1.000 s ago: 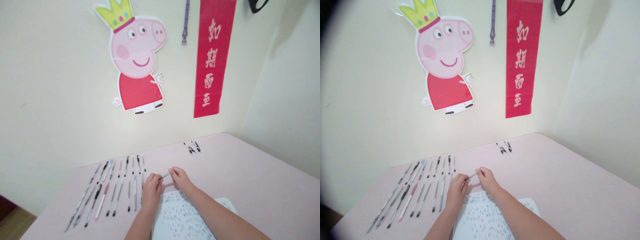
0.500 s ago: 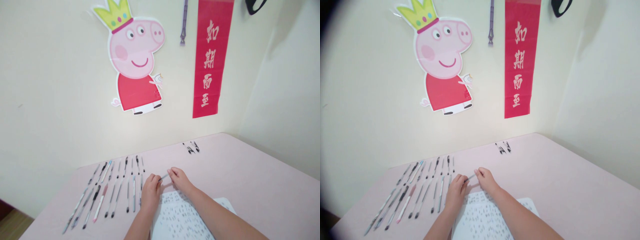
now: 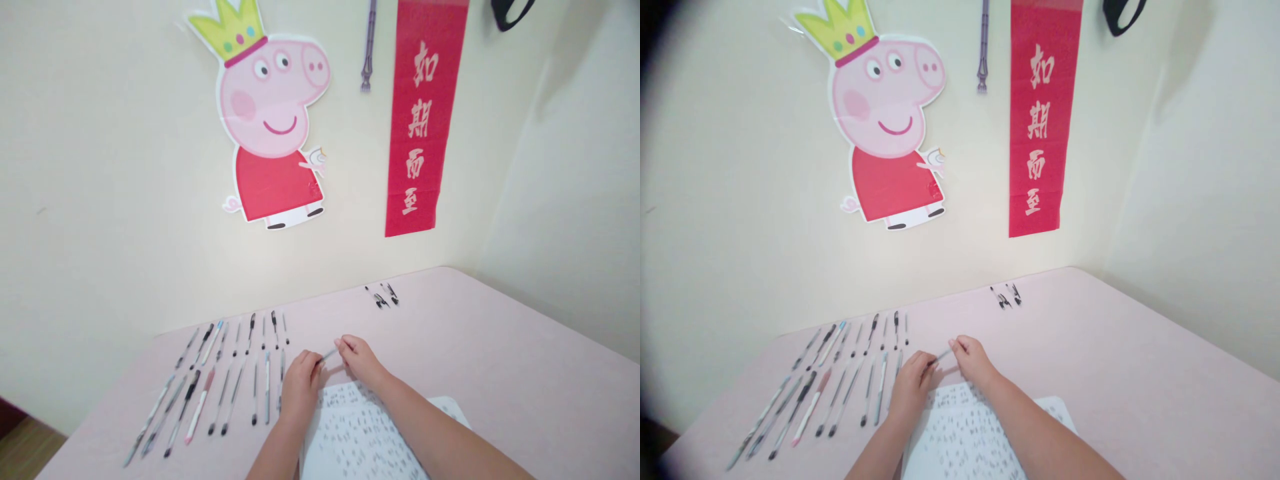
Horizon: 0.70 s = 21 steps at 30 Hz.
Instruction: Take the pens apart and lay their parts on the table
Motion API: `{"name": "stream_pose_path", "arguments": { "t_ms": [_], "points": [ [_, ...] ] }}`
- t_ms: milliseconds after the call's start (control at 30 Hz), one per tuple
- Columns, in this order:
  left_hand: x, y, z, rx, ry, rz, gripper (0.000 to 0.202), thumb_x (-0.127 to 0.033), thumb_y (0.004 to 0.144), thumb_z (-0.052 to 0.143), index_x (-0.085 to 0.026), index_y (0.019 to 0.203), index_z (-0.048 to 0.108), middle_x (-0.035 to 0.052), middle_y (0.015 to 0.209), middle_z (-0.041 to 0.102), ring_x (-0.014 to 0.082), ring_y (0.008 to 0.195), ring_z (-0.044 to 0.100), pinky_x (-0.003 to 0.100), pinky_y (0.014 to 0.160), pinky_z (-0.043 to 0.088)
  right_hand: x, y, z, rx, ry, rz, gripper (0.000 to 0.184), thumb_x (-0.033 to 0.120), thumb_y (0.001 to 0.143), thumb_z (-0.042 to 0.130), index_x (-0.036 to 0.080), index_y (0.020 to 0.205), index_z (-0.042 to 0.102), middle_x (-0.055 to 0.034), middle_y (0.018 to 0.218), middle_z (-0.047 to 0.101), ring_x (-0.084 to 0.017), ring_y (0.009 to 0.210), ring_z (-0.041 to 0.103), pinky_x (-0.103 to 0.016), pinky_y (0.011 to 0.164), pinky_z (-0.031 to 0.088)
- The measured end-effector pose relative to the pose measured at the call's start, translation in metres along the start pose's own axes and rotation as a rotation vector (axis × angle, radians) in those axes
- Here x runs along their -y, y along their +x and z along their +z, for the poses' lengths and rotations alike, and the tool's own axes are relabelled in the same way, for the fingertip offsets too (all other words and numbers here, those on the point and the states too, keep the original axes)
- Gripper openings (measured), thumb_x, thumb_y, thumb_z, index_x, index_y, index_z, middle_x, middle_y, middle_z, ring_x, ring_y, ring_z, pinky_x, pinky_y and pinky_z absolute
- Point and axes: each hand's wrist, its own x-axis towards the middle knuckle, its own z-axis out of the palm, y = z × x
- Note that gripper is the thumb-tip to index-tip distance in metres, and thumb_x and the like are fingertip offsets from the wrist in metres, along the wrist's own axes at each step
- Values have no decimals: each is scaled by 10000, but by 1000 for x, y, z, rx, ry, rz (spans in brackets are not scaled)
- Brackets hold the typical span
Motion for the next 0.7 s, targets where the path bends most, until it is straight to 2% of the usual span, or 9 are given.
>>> {"name": "stream_pose_path", "arguments": {
  "t_ms": [700],
  "points": [
    [9, 0, 6, 28, 41, -10, 260, -273, 864, 372, -183, 901, 613, 61, 870, 657, 187, 822, 594, 317, 747, 439, 1, 0, -5, 48, 37, -4, 426, 536, 810, 400, 206, 543, 367, 54, 485, 364, -106, 496, 379, -233, 502, 299]
  ]
}}
